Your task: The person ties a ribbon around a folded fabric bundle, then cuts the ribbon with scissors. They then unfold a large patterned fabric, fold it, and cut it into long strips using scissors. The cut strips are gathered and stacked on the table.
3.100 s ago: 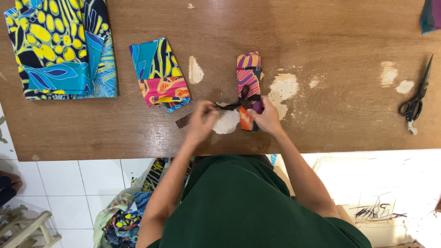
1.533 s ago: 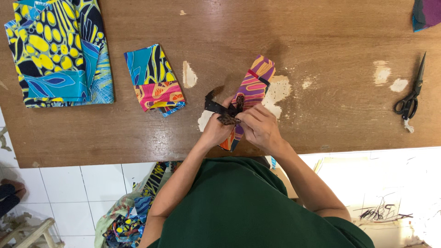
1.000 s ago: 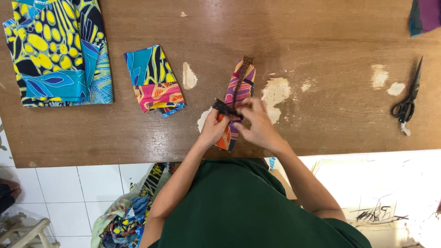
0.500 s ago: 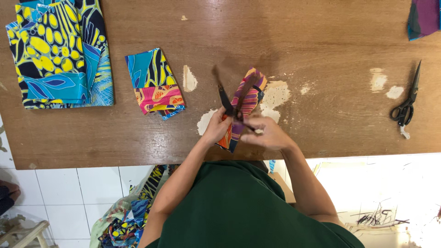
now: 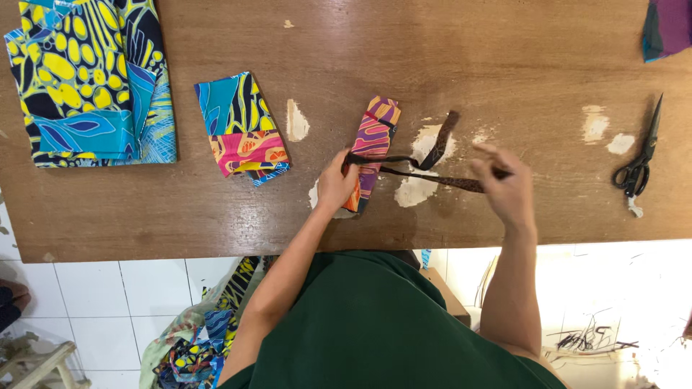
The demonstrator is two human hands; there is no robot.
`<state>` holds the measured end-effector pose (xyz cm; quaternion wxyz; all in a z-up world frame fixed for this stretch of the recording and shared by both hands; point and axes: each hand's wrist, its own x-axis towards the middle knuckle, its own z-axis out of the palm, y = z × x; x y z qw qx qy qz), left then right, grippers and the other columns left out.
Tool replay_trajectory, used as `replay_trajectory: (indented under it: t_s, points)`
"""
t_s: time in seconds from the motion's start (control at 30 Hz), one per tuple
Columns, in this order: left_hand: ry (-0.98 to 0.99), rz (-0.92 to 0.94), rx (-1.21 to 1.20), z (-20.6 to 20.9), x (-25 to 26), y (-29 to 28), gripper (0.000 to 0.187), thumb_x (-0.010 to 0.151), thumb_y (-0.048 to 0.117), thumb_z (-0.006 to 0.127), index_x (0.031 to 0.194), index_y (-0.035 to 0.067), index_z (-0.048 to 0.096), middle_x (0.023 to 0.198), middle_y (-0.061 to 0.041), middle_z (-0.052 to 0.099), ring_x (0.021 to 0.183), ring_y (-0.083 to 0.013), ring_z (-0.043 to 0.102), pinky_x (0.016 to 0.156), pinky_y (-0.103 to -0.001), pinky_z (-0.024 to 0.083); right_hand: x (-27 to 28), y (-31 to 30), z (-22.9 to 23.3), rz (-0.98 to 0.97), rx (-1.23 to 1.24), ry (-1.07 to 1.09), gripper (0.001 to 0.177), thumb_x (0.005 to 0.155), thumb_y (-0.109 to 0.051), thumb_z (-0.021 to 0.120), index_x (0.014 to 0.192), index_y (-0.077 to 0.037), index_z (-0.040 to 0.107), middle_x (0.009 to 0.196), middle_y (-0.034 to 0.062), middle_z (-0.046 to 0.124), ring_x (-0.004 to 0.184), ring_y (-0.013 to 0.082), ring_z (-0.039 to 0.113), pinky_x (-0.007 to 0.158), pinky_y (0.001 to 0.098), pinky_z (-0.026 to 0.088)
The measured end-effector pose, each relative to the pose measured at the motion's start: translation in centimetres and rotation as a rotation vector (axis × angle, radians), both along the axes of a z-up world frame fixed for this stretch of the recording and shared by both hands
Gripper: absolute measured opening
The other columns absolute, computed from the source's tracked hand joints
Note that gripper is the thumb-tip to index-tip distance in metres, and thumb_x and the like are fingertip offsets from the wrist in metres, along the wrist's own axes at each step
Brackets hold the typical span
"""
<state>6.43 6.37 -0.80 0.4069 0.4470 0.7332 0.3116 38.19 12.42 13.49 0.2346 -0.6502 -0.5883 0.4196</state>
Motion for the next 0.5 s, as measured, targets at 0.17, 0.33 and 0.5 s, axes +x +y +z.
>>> replay_trajectory:
  t_s: [0.17, 0.33, 0.5]
  points:
    - [0.392, -0.143, 0.349, 1.9, -0.1, 1.0, 0.033, 0.094, 0.021, 0.070, 0.126, 0.014, 0.070, 0.108, -0.009, 0.058, 0.105, -0.0297, 0.055, 0.090, -0.045, 0.042, -1.2, -1.2, -5.1, 0.257, -0.009, -0.465, 0.041, 0.091, -0.038, 0.076, 0.126, -0.017, 0.070, 0.089, 0.0037, 0.073, 0.078, 0.0203, 0.064, 0.072, 0.0401, 0.047]
    - [0.053, 0.127, 0.359, -1.1, -1.4, 2.3, 0.022, 0.096, 0.023, 0.064, 0.108, 0.008, 0.075, 0.104, -0.007, 0.066, 0.099, -0.0227, 0.060, 0.087, -0.038, 0.047, -4.2, -2.6, -7.7, 0.310, 0.399, -0.652, 0.038, 0.088, -0.041, 0.077, 0.118, -0.017, 0.074, 0.105, 0.0068, 0.073, 0.102, 0.0289, 0.067, 0.099, 0.0516, 0.041]
    - [-0.576, 0.623, -0.045, -3.1, -6.7, 3.9, 0.054, 0.108, 0.048, 0.044, 0.092, 0.004, 0.072, 0.064, -0.003, 0.062, 0.051, -0.0118, 0.052, 0.047, -0.027, 0.039, -8.5, -3.3, -8.0, 0.416, 0.319, -0.430, 0.034, 0.093, -0.036, 0.075, 0.116, -0.011, 0.073, 0.105, 0.0078, 0.071, 0.101, 0.0304, 0.065, 0.098, 0.0477, 0.042]
